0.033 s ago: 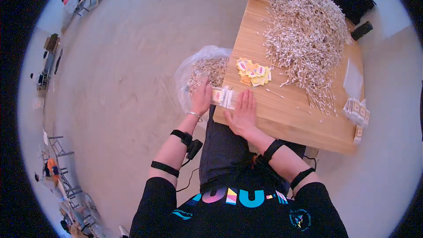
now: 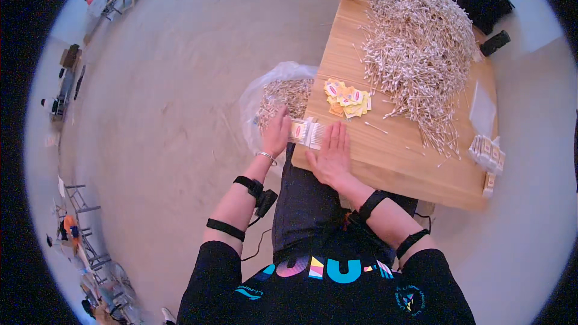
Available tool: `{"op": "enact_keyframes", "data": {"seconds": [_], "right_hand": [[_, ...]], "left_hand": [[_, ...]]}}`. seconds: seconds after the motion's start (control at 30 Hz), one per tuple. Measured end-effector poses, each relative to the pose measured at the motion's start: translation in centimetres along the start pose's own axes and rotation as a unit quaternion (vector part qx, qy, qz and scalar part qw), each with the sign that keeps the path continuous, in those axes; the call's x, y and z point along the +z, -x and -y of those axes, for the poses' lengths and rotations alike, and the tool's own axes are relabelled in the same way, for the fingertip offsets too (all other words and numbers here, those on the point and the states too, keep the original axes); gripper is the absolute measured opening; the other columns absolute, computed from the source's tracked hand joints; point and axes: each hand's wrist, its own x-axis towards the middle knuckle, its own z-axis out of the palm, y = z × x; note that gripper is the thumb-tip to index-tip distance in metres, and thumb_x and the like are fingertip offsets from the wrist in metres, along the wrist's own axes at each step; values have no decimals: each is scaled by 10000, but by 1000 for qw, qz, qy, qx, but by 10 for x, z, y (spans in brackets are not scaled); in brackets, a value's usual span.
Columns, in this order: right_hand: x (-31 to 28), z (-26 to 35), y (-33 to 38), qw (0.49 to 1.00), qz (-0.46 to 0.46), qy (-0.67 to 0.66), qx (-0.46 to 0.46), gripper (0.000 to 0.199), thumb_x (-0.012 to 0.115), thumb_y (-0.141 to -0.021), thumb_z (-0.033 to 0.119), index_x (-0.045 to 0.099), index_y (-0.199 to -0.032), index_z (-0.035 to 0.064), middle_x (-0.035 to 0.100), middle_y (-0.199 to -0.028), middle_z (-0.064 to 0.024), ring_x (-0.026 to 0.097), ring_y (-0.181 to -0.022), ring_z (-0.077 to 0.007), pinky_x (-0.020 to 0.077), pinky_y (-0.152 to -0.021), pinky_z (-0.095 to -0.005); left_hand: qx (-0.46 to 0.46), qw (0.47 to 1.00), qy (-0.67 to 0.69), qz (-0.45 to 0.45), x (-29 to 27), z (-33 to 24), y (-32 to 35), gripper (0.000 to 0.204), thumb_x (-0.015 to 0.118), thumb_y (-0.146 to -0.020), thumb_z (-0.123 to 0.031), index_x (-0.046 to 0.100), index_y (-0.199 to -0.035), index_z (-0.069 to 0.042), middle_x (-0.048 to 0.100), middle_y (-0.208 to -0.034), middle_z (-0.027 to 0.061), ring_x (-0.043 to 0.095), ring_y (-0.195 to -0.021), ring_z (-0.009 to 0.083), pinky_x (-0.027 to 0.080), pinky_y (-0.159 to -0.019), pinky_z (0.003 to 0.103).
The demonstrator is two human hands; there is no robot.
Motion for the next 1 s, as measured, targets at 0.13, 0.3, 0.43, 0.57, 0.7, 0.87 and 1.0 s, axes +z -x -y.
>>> {"op": "enact_keyframes", "data": {"seconds": [0.13,0.3,0.43,0.57,0.7,0.87,1.0], "right_hand": [[2,11,-6,1000,-13,-12,-16,846,448,-846,463,115,-1354,-127,70,-1438,-292,-4,-1358,-399,29,-1105,-469],[8,15,-6,999,-39,-22,-28,839,488,-836,434,135,-1340,-136,82,-1427,-306,10,-1352,-418,39,-1103,-475],[4,24,-4,999,-30,-20,-37,856,509,-829,427,121,-1340,-139,76,-1428,-308,13,-1351,-423,38,-1100,-483],[8,28,-7,998,-43,-30,-42,867,513,-825,424,104,-1342,-139,66,-1429,-310,14,-1350,-427,38,-1096,-494],[10,30,-11,997,-50,-58,-28,814,499,-832,379,120,-1345,-126,81,-1425,-311,43,-1346,-428,58,-1096,-489],[13,20,-28,919,-206,-336,-26,697,469,-848,279,162,-1359,-83,109,-1424,-310,78,-1343,-432,50,-1100,-475],[16,16,-40,890,-184,-416,-1,654,442,-847,231,169,-1351,-85,131,-1430,-286,77,-1353,-400,55,-1106,-436]], "left_hand": [[-58,981,179,44,5,7,-3,401,394,-927,-219,443,-1244,22,547,-1196,156,497,-1137,249,345,-990,329],[-76,967,237,59,3,-9,-1,366,370,-936,-172,450,-1231,27,560,-1173,156,515,-1108,235,371,-967,323],[-63,967,245,42,2,-2,1,349,365,-938,-150,456,-1223,28,568,-1159,159,528,-1087,229,384,-955,316],[-58,970,231,48,2,-7,-1,352,369,-943,-165,454,-1223,30,567,-1162,159,523,-1099,229,381,-960,314],[-80,960,262,66,-2,-13,-1,383,367,-950,-196,427,-1253,30,545,-1201,161,509,-1128,230,374,-971,311],[-146,911,378,74,-11,-14,-8,464,331,-967,-284,372,-1308,27,509,-1253,161,473,-1178,224,350,-998,309],[-125,913,376,100,-10,-14,-7,512,316,-969,-334,347,-1326,31,493,-1272,160,449,-1201,218,336,-1011,309]]}}
